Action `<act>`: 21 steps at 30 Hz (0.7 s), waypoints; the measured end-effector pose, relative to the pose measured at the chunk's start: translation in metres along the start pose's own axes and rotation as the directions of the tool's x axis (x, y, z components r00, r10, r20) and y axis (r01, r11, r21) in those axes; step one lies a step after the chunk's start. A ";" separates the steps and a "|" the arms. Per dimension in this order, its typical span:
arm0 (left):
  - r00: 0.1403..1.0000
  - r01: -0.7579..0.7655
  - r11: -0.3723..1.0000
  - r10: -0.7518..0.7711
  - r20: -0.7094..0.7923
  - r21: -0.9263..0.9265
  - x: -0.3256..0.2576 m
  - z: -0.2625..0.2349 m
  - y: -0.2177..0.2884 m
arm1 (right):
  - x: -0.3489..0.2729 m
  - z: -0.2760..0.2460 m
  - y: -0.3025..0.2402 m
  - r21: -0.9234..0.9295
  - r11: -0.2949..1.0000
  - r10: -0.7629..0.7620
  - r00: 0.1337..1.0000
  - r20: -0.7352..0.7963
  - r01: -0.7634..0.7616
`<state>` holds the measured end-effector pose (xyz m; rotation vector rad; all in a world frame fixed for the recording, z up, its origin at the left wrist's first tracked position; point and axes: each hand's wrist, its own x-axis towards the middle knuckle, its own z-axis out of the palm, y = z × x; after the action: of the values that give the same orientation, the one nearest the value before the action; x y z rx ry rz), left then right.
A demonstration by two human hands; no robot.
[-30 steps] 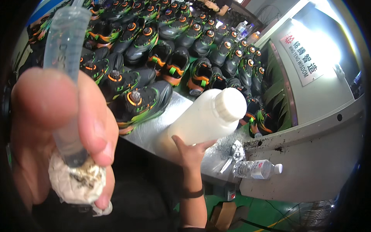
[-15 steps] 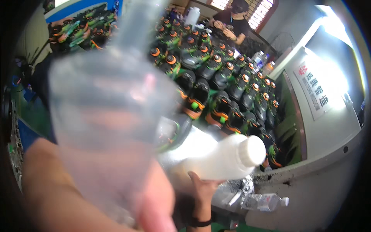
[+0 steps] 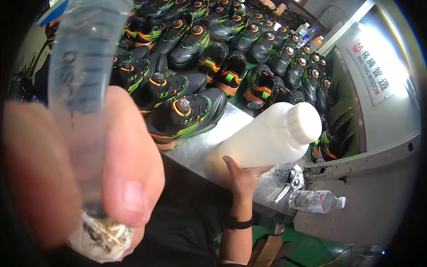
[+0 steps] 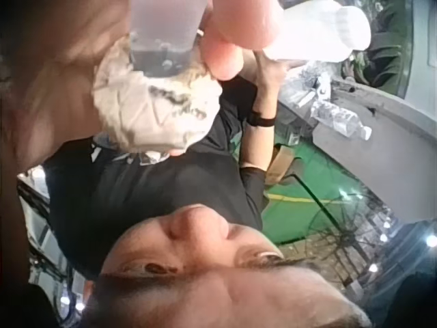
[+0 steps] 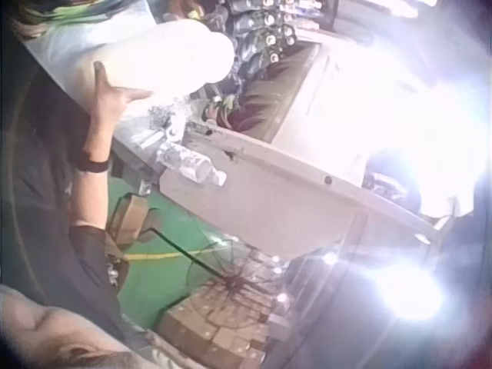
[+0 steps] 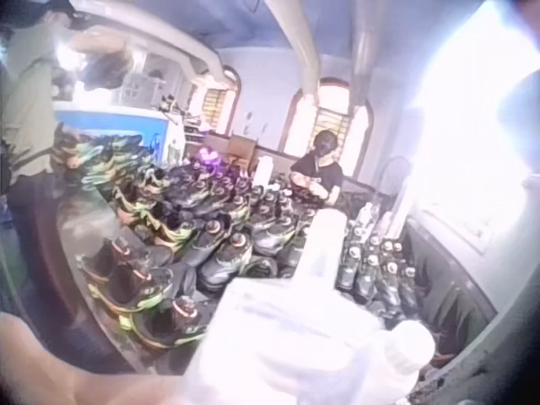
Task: Using a syringe to apply a substance to the soles or edges of athletic shoes on a factory production line.
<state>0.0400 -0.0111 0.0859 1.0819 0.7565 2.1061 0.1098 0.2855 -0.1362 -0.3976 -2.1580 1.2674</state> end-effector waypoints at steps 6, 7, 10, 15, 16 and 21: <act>1.000 -0.027 0.997 0.027 -0.005 -0.079 0.020 0.021 -0.023 | 0.008 0.019 0.005 0.015 1.000 -0.014 1.000 0.007 0.014; 0.998 -0.038 0.997 0.035 -0.059 -0.061 0.021 0.029 -0.021 | 0.005 0.028 0.006 0.090 0.996 -0.015 0.998 0.053 0.010; 0.993 0.048 0.982 -0.066 -0.095 -0.181 -0.011 0.002 -0.051 | 0.003 -0.018 0.005 0.061 0.995 -0.075 0.994 -0.082 0.080; 0.880 0.134 0.991 -0.110 -0.462 0.019 -0.017 -0.011 -0.057 | 0.004 -0.033 -0.029 0.140 0.990 -0.014 0.993 -0.114 0.030; 0.869 0.140 0.989 -0.097 -0.484 0.053 -0.021 -0.012 -0.057 | 0.002 -0.041 -0.042 0.238 0.971 0.002 0.997 -0.074 0.016; 0.857 0.153 0.982 -0.078 -0.510 0.107 -0.026 -0.015 -0.077 | -0.036 -0.127 -0.077 0.149 0.988 -0.037 0.999 -0.031 0.041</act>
<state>0.0600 0.0144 0.0103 0.5237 1.2049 2.2784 0.2210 0.3155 -0.0353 -0.3073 -2.0220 1.3825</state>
